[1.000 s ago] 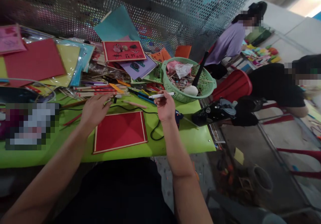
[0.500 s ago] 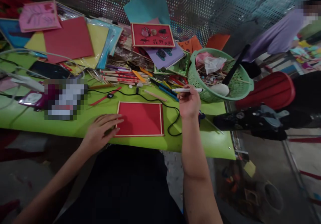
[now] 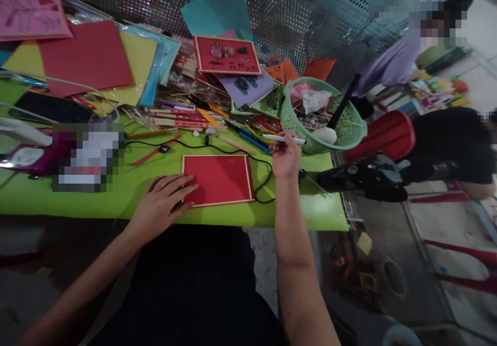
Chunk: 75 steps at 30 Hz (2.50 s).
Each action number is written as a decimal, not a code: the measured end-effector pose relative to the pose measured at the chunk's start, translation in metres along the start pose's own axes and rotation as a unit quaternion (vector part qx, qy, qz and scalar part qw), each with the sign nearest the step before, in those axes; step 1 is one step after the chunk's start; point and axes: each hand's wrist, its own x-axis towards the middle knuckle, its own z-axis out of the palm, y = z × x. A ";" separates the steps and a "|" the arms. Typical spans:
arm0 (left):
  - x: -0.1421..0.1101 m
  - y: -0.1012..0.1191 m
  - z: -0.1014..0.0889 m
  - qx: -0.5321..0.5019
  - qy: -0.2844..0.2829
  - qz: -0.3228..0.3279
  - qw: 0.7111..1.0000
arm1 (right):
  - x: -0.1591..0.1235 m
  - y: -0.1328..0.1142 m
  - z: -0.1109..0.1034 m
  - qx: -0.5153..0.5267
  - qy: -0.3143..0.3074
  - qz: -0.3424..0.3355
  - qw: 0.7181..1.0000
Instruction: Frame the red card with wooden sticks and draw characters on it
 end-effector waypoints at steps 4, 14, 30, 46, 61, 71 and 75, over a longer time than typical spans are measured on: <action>-0.001 -0.004 -0.001 0.000 0.002 0.007 1.000 | 0.001 0.002 -0.002 -0.015 0.013 -0.006 1.000; 0.010 0.026 -0.002 0.009 -0.057 0.111 0.992 | -0.001 0.002 -0.002 -0.033 -0.012 -0.049 0.998; 0.038 0.055 0.058 0.074 -0.123 0.393 0.908 | -0.054 0.014 -0.011 -0.078 0.026 -0.123 0.989; 0.086 0.025 0.007 0.015 0.253 0.346 0.903 | -0.040 0.024 0.001 -0.165 0.055 -0.196 0.965; 0.044 -0.018 -0.001 0.132 0.317 0.009 0.939 | -0.033 0.025 -0.015 -0.160 0.053 -0.206 0.964; 0.049 -0.031 0.004 0.110 0.331 0.005 0.937 | -0.026 0.031 -0.022 -0.139 0.061 -0.181 0.972; 0.051 -0.035 0.007 0.095 0.339 0.009 0.936 | -0.024 0.033 -0.022 -0.143 0.063 -0.191 0.969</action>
